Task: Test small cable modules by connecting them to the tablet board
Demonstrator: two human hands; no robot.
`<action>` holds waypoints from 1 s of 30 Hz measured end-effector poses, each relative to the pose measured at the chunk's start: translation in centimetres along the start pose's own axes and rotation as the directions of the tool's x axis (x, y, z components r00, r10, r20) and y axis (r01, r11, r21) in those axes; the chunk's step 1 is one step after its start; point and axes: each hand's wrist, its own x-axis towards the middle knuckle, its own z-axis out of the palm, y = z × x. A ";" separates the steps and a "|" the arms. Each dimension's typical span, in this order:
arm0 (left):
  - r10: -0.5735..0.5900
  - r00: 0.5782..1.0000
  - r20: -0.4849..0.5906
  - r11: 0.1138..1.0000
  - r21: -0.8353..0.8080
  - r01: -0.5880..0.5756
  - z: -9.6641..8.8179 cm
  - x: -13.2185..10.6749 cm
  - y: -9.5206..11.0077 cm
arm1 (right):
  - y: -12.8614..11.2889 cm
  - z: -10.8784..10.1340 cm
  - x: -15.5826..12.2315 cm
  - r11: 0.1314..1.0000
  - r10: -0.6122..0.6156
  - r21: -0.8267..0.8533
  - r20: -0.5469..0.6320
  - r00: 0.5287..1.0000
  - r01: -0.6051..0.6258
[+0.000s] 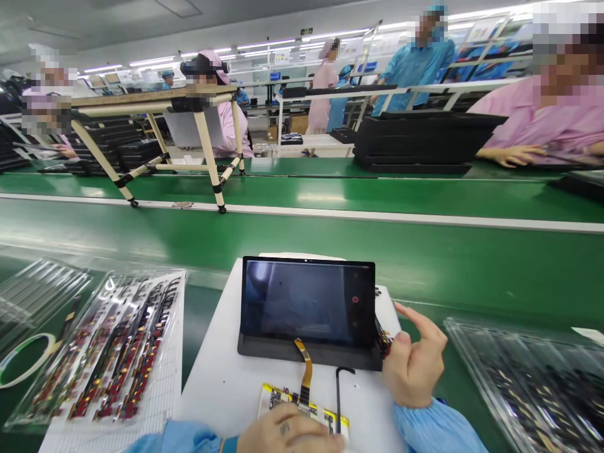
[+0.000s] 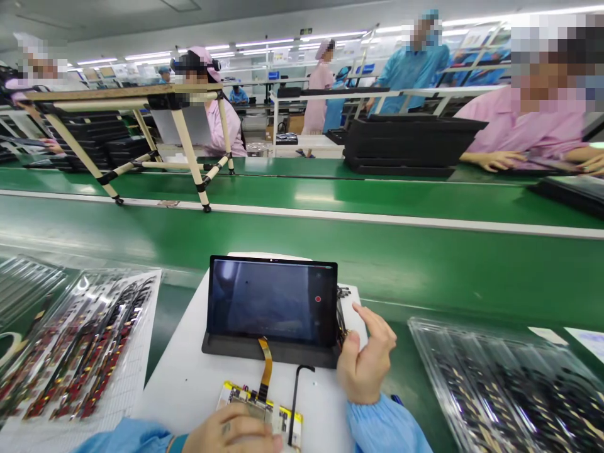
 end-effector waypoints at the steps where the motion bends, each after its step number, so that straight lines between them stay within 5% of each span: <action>1: -0.006 1.000 0.009 1.000 0.006 0.006 0.0 0.1 -0.1 | 0.0 0.0 0.0 1.000 0.005 -0.003 0.002 1.000 -0.005; 10: -0.048 0.989 0.139 0.996 -0.062 0.057 0.0 0.5 -0.7 | -0.3 -0.1 0.2 0.999 0.045 -0.009 0.025 0.999 -0.045; 30: -0.014 0.996 0.087 0.997 -0.081 0.021 1.8 -0.5 -1.0 | 1.6 0.5 -1.1 0.998 0.048 0.037 0.009 0.999 -0.048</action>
